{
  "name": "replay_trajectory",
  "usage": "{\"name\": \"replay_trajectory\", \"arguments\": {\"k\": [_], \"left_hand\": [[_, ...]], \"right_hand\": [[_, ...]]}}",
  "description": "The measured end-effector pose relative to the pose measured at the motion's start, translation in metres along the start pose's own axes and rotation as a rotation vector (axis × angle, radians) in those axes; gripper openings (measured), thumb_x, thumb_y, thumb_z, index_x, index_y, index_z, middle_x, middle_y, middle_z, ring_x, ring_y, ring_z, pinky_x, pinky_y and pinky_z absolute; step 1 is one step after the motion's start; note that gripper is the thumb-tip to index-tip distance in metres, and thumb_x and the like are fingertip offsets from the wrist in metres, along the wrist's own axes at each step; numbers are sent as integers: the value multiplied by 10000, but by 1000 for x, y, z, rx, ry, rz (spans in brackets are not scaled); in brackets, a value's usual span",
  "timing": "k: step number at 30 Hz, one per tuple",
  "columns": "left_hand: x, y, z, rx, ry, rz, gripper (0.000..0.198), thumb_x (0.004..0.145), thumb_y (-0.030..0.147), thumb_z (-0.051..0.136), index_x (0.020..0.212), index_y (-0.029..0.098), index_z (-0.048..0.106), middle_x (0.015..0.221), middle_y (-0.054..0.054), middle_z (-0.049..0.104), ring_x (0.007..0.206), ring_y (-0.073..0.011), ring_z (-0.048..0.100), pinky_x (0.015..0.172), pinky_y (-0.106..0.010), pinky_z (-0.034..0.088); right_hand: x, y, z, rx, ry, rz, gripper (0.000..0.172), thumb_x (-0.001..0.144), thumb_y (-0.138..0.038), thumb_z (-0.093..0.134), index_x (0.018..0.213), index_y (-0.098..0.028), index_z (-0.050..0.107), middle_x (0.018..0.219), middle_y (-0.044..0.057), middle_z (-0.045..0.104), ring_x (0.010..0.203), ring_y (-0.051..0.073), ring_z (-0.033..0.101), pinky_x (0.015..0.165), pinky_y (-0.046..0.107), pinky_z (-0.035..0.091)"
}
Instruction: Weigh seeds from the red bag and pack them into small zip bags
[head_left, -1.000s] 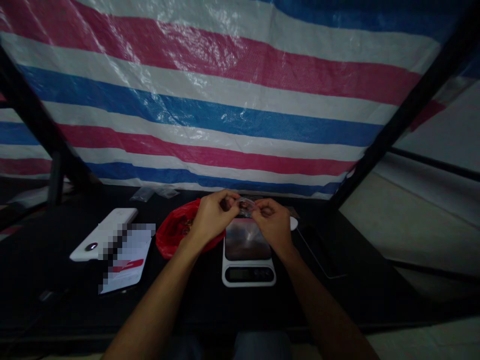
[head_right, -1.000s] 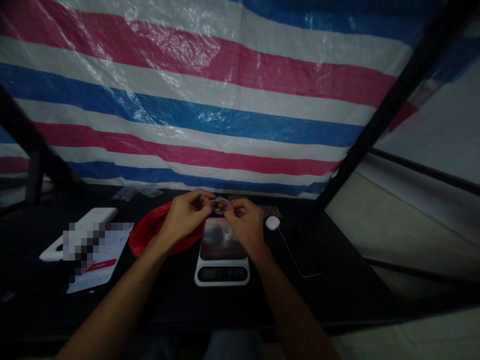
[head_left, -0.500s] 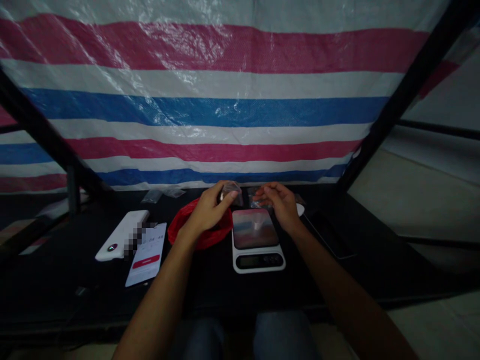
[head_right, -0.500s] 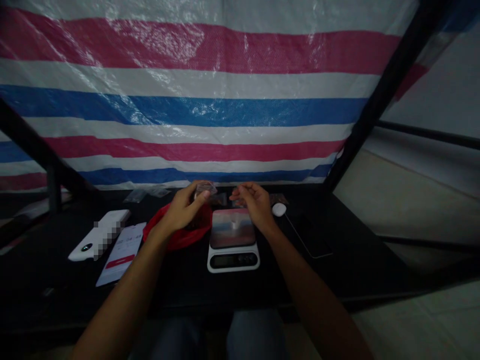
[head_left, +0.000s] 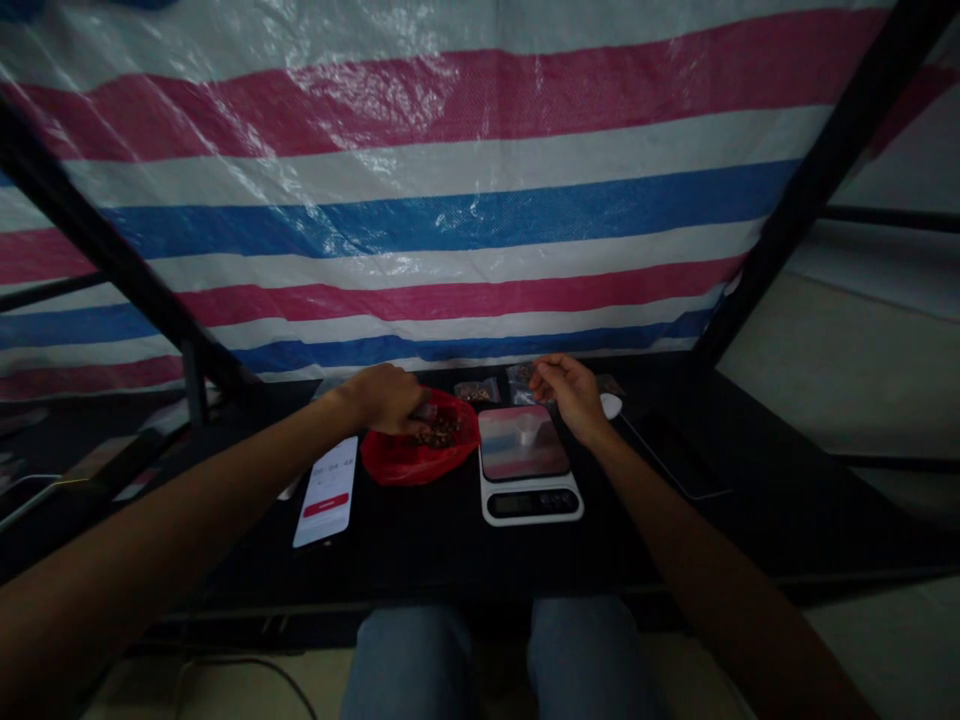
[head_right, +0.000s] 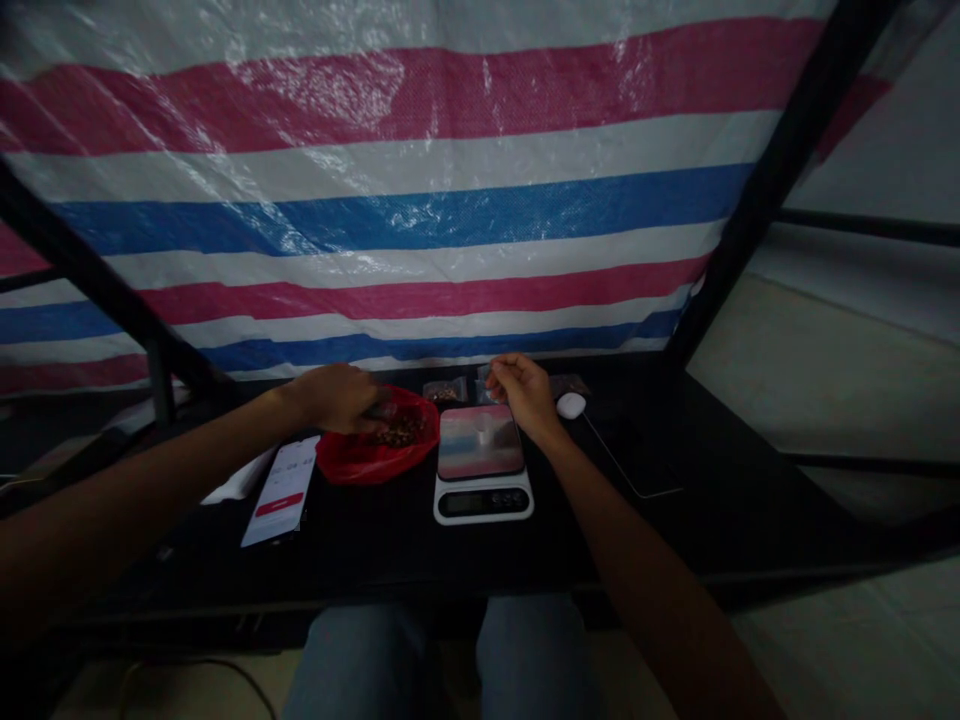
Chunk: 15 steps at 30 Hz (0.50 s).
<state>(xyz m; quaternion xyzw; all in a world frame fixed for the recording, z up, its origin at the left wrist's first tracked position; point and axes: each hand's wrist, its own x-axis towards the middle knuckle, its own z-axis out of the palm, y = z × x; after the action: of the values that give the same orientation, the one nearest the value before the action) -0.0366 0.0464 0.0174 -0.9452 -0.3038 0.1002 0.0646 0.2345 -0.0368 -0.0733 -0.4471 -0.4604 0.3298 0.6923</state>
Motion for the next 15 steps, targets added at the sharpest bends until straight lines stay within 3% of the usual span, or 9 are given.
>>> {"name": "replay_trajectory", "arguments": {"k": [5,15], "left_hand": [[6,14,-14,91,-90,35,296,625,399,874,695,164,710,712,-127,703,712,-302,650,738,-383,446],[7,17,-35,148,-148,83,169,675,259,829,664,170,686,669,-58,686,734,-226,605,754,-326,398]], "right_hand": [[0,1,-1,2,7,3,356,711,-522,778,834,-212,655,603,-35,665,477,105,563,469,230,442],[2,5,-3,-16,-17,-41,342,746,-537,750,808,-215,656,605,-32,657,485,107,551,480,239,449]]}}
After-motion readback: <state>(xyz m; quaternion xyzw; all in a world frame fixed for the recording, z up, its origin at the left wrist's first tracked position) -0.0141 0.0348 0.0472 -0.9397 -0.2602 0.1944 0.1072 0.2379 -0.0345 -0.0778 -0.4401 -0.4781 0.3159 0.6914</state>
